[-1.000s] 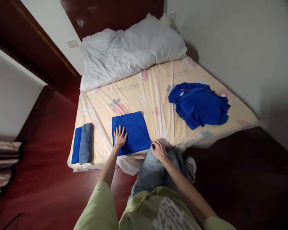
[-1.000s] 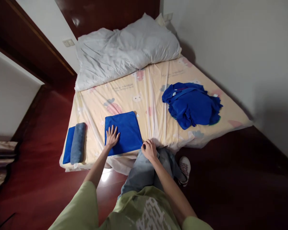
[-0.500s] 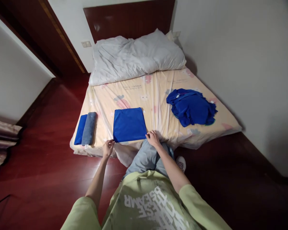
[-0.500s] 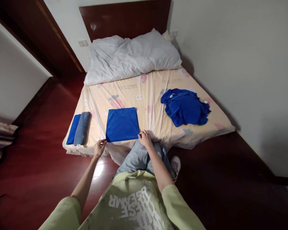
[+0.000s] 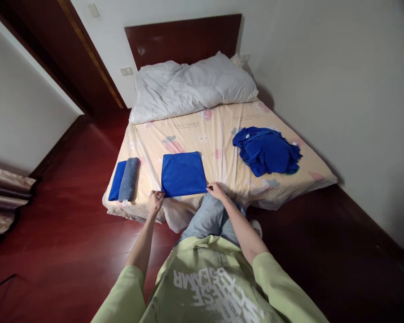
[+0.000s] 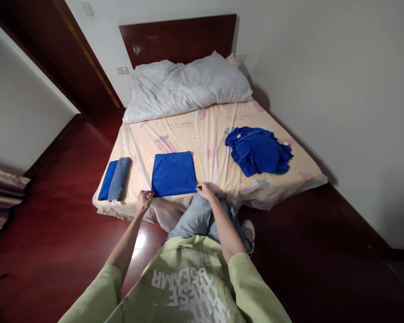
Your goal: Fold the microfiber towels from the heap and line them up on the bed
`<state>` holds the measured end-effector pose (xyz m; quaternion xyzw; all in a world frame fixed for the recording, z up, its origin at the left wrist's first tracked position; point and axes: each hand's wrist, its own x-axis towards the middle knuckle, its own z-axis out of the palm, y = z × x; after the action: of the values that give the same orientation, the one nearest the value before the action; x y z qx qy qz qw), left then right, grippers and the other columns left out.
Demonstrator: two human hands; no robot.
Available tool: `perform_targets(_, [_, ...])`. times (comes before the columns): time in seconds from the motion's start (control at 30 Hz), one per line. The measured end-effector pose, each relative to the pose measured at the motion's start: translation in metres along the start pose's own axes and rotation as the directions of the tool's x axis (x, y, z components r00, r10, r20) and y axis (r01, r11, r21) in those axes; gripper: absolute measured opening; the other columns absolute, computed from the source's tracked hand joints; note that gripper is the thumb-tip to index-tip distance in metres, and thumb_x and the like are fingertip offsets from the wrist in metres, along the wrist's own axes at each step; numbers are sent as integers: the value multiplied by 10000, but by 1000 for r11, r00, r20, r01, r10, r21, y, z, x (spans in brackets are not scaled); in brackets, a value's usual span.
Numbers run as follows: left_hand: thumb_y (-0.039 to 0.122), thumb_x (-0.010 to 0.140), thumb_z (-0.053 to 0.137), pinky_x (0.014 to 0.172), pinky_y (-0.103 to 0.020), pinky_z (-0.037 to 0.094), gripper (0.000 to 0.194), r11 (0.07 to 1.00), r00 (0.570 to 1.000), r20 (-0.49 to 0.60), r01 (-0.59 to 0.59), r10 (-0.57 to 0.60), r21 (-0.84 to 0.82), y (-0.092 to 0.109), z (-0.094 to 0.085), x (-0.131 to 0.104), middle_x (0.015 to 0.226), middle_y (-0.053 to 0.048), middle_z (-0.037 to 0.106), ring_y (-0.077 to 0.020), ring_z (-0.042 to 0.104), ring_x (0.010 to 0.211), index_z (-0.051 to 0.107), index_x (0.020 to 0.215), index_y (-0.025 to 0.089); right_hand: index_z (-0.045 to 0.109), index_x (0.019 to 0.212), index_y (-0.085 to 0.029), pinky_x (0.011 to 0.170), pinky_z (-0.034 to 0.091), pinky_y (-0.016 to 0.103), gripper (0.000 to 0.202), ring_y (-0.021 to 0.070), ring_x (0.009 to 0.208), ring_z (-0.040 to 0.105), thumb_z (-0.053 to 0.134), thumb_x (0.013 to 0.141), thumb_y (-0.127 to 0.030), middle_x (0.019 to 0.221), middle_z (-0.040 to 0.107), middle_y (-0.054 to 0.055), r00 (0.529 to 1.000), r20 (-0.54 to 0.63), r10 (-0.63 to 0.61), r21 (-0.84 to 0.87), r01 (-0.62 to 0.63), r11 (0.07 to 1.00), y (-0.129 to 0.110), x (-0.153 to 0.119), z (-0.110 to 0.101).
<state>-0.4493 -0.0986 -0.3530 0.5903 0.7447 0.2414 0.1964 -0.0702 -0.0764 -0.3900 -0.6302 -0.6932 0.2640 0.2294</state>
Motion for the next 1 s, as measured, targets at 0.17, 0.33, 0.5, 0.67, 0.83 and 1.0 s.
perform_targets(0.17, [331, 832, 573, 816, -323, 511, 293, 999, 999, 22, 41, -41, -5, -15, -1, 7, 874, -133, 681, -259, 678, 851, 771, 906, 128, 806, 890, -228, 861, 552, 299, 133, 214, 880, 731, 697, 828, -184, 925, 789, 50, 998, 50, 26, 12, -27, 1000, -2, 7, 7])
perform_targets(0.33, [309, 844, 511, 682, -273, 491, 304, 997, 995, 84, 52, -48, -51, -33, -6, 7, 772, -86, 710, -228, 683, 757, 735, 934, 125, 804, 925, -199, 912, 535, 298, 171, 215, 958, 716, 663, 846, -144, 988, 781, 99, 998, -12, 69, -19, -69, 997, -5, 1, 16])
perform_targets(0.5, [327, 847, 474, 688, -278, 493, 317, 996, 995, 99, 31, -22, -82, -44, 1, 9, 795, -81, 707, -225, 680, 779, 707, 929, 128, 797, 906, -180, 939, 517, 284, 179, 204, 996, 690, 658, 828, -97, 987, 759, 116, 996, -48, 79, -46, -81, 996, 0, -4, 17])
perform_targets(0.67, [335, 852, 452, 720, -298, 491, 327, 995, 996, 88, 3, 5, -97, -52, 9, 11, 760, -80, 669, -228, 658, 788, 696, 906, 125, 792, 879, -185, 910, 522, 309, 151, 214, 958, 682, 679, 807, -116, 958, 755, 102, 998, -33, 57, -55, -59, 997, 1, -4, 12])
perform_targets(0.83, [329, 850, 450, 823, -346, 492, 310, 995, 998, 49, -29, 34, -96, -58, 11, 9, 854, -115, 668, -249, 638, 869, 687, 892, 134, 784, 807, -194, 950, 482, 335, 104, 230, 985, 660, 688, 823, -156, 916, 766, 89, 999, 9, 42, -73, -41, 996, 1, -4, 4])
perform_targets(1.0, [322, 858, 439, 872, -368, 491, 313, 995, 999, 34, -38, 41, -94, -59, 11, 9, 904, -139, 663, -269, 634, 925, 684, 907, 134, 783, 824, -189, 995, 435, 348, 105, 229, 1017, 642, 683, 843, -163, 957, 763, 92, 998, 26, 61, -101, -58, 993, 3, -8, 1])
